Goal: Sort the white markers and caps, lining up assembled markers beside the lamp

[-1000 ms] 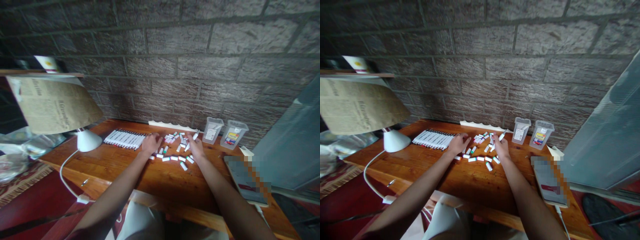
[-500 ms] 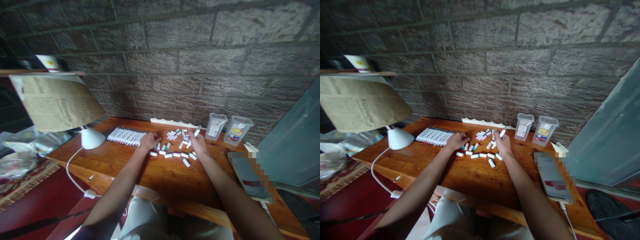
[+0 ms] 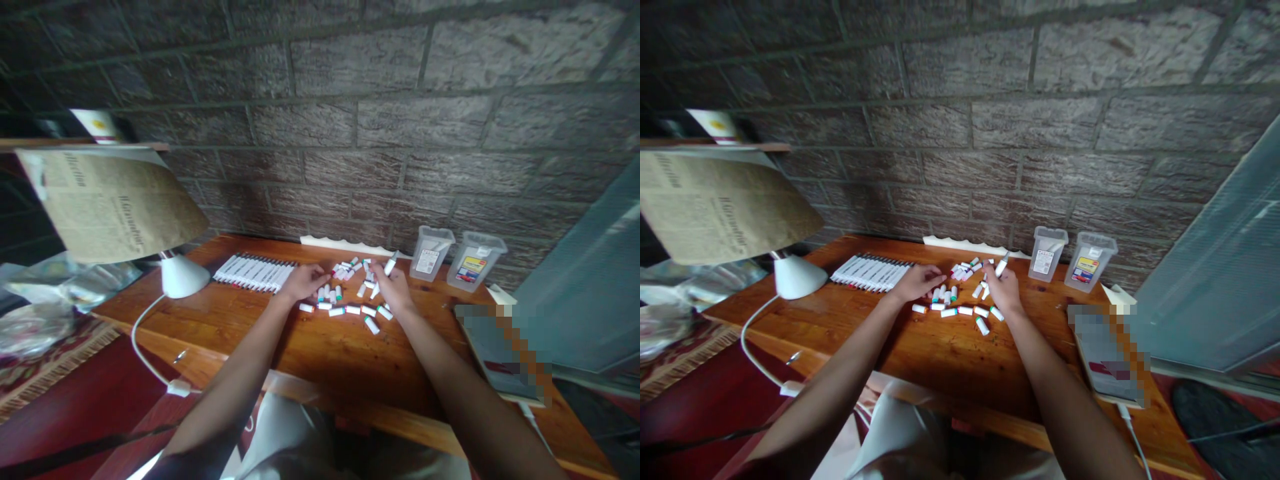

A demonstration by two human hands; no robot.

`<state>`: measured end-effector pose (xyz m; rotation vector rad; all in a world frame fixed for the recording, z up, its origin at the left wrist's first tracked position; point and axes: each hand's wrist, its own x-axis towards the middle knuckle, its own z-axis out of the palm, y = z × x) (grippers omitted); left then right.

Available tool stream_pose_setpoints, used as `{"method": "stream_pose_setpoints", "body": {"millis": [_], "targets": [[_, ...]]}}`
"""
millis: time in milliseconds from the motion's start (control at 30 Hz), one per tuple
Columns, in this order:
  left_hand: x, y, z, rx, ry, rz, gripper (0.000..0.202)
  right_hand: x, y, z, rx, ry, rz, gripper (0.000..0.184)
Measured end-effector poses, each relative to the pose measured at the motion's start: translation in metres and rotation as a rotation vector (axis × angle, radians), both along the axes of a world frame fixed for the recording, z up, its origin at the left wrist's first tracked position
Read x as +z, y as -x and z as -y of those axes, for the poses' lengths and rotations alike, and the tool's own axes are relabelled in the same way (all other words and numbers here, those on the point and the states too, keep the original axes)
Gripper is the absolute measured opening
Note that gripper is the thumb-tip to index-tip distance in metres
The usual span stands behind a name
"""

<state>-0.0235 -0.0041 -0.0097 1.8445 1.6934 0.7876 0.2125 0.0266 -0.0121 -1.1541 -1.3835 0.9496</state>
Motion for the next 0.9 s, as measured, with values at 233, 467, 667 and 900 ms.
{"method": "stream_pose_setpoints", "body": {"millis": [233, 467, 667, 900], "targets": [[-0.015, -0.003, -0.009, -0.150, -0.182, 0.006, 0.040, 0.004, -0.001, 0.002, 0.002, -0.018, 0.041, 0.052], [-0.021, -0.006, -0.011, -0.175, -0.136, 0.132, 0.045, 0.006, -0.001, 0.005, 0.005, -0.035, 0.088, 0.050], [-0.013, -0.017, -0.007, -0.230, -0.145, 0.201, 0.037, 0.004, -0.001, 0.004, 0.018, -0.053, 0.088, 0.051], [-0.020, -0.019, -0.010, -0.220, -0.176, 0.280, 0.027, 0.004, -0.001, 0.003, -0.008, -0.057, 0.081, 0.052]]}}
